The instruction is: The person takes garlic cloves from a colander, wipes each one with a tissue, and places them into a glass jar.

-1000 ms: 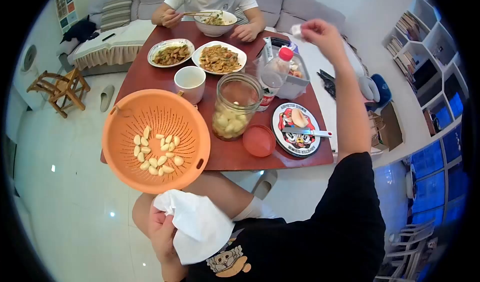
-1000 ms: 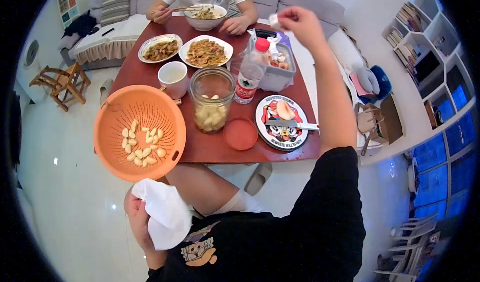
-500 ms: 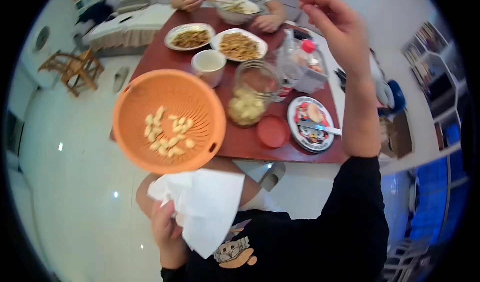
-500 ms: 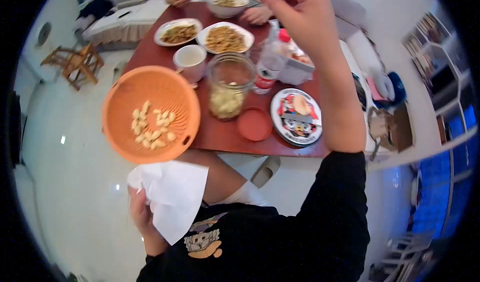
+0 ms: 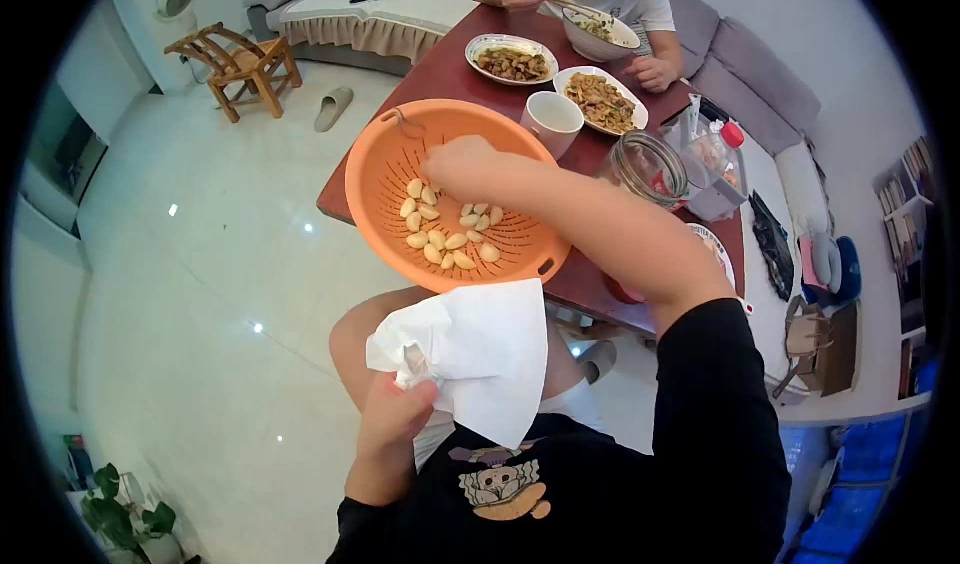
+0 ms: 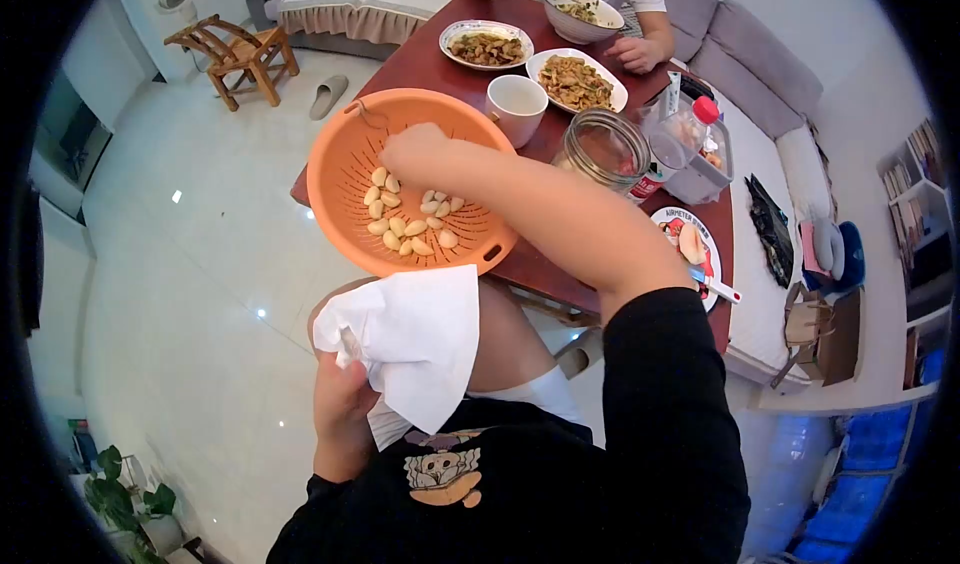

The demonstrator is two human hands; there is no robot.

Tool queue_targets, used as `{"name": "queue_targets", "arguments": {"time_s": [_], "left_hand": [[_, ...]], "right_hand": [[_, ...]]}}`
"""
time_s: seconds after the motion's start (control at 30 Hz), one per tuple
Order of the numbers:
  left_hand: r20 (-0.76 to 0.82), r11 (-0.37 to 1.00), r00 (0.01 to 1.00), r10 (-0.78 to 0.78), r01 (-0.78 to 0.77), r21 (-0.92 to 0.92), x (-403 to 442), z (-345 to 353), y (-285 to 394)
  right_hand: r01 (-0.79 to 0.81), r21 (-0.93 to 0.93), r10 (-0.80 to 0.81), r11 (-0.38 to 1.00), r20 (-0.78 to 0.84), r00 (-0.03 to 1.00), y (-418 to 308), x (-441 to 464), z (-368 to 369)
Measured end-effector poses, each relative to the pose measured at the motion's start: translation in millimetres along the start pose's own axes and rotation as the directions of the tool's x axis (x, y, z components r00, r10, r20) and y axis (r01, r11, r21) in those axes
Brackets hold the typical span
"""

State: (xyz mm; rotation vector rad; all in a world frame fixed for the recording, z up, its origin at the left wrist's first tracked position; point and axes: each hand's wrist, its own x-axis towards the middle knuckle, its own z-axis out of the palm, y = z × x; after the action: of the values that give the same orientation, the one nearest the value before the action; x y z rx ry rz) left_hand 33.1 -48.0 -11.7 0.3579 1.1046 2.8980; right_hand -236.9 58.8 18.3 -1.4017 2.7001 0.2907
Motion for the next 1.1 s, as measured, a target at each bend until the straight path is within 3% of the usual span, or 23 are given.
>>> {"name": "queue_targets", "arguments": {"time_s": [0.1, 0.2, 0.27, 0.33, 0.43, 0.47, 0.57, 0.6, 0.67, 0.77, 0.8, 0.83, 0.87, 0.93, 1.03, 1.07, 1.1], "left_hand": [[-0.091, 0.988, 0.995, -0.052, 0.065, 0.14, -2.0, -2.9, 4.0], [-0.357, 0.98, 0.929, -0.098, 0.152, 0.128, 3.0, 10.7, 9.3], [-0.354, 0.928, 0.935, 0.013, 0.121, 0.354, 2.5, -5.5, 6.5], [-0.336, 0.812, 0.92, 0.2, 0.037, 0.583, 4.4, -31.9, -9.5], [-0.246, 0.752, 0.915, 0.319, -0.086, 0.654, 10.4, -37.4, -19.4], [-0.262, 0.751, 0.925, 0.275, -0.036, 0.659, 8.8, -40.1, -25.1], [-0.277, 0.969, 0.935, 0.22, -0.177, 0.17, 14.4, -7.3, -28.1], [-0.2, 0.958, 0.957, 0.212, -0.162, 0.238, 19.0, 2.1, -26.2], [-0.224, 0.984, 0.971, 0.078, -0.038, 0.176, 27.7, 15.0, -25.5], [-0.233, 0.982, 0.97, -0.065, 0.103, 0.155, 39.9, 35.5, -20.2], [-0.197, 0.986, 0.975, -0.098, 0.121, 0.11, 40.8, 36.7, -19.2], [-0.162, 0.988, 0.978, -0.129, 0.141, 0.067, 43.1, 39.7, -18.4], [-0.35, 0.976, 0.924, -0.152, 0.196, 0.092, 41.4, 48.6, -20.6], [-0.272, 0.981, 0.957, -0.101, 0.142, 0.136, 43.5, 45.9, -28.3], [-0.249, 0.983, 0.963, -0.101, 0.134, 0.121, 43.6, 53.0, -32.4], [-0.23, 0.986, 0.968, -0.103, 0.13, 0.108, 43.7, 50.4, -36.6], [-0.208, 0.987, 0.972, -0.105, 0.127, 0.094, 44.2, 48.5, -40.5]], "right_hand": [[0.002, -0.01, -0.003, 1.0, -0.027, 1.0, -2.5, 6.3, 10.7], [-0.097, 0.111, 0.089, 0.989, 0.08, 0.993, -4.2, -2.8, -7.0], [0.048, 0.241, 0.031, 0.969, -0.313, 0.949, -4.1, -20.5, -12.4], [0.234, 0.486, 0.097, 0.842, -0.564, 0.82, -33.3, -63.3, -44.6], [0.441, 0.54, 0.174, 0.717, -0.751, 0.637, -79.3, -122.8, -52.8], [0.43, 0.431, 0.137, 0.793, -0.814, 0.564, -92.4, -136.1, -44.1], [0.306, 0.395, 0.15, 0.866, -0.79, 0.595, -107.6, -157.6, -19.4], [0.287, 0.432, 0.193, 0.855, -0.779, 0.597, -109.6, -163.0, -12.1], [0.255, 0.479, 0.258, 0.84, -0.766, 0.589, -104.4, -172.2, -6.4], [0.335, 0.48, 0.248, 0.811, -0.8, 0.547, -96.9, -178.5, -15.5], [0.373, 0.465, 0.173, 0.803, -0.781, 0.601, -91.2, -182.3, -10.2], [0.376, 0.528, 0.257, 0.762, -0.778, 0.573, -90.1, -186.0, -8.3], [0.382, 0.59, 0.34, 0.712, -0.765, 0.547, -91.4, -189.6, -6.2], [0.415, 0.674, 0.446, 0.611, -0.727, 0.522, -84.4, -197.3, -0.3], [0.546, 0.817, 0.519, 0.185, -0.553, 0.652, -83.1, -198.5, 15.4], [0.56, 0.818, 0.504, 0.13, -0.541, 0.673, -87.0, -199.3, 16.6], [0.546, 0.806, 0.457, 0.23, -0.585, 0.67, -88.3, -201.6, 17.9]]}}
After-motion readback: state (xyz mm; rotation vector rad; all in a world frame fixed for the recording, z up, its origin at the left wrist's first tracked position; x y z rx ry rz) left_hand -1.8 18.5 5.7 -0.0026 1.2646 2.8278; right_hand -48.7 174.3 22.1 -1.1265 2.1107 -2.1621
